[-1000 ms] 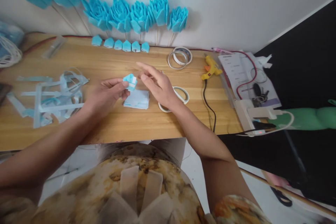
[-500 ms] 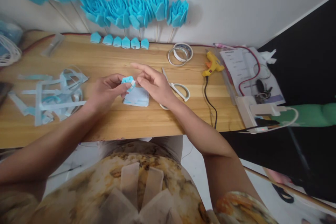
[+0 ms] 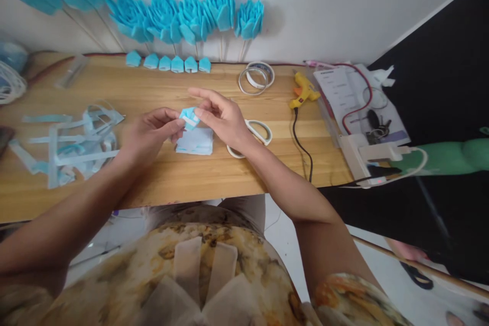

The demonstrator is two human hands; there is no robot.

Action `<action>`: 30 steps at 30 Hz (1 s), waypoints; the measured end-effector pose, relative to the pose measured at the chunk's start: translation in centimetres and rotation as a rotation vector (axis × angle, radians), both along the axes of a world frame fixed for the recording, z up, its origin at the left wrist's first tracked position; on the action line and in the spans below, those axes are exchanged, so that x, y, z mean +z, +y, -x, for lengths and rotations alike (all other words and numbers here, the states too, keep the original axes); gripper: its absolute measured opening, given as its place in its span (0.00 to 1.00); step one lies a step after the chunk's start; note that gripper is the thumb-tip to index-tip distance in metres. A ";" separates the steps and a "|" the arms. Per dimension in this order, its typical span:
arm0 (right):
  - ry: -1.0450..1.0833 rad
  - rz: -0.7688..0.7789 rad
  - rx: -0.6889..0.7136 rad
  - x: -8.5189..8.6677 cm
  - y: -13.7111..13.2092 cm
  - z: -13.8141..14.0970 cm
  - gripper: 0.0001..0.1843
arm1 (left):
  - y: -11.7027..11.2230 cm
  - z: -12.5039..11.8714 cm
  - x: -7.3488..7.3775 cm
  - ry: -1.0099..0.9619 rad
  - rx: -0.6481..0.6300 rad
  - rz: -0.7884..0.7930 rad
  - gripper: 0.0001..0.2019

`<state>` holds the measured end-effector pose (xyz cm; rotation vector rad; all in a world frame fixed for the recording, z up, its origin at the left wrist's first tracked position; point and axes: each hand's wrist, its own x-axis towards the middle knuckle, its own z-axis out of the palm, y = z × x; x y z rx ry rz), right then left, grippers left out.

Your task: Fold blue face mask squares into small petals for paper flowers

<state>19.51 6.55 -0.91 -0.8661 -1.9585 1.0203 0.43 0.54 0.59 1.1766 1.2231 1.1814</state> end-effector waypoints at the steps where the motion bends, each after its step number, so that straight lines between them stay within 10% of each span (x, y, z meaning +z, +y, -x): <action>1: 0.001 -0.001 -0.004 0.0 0.0 0.0 0.24 | 0.0 0.0 0.1 0.000 0.009 0.009 0.09; 30: 0.063 0.051 0.144 -0.7 0.1 0.4 0.32 | 0.1 -0.3 0.1 0.042 0.024 -0.035 0.11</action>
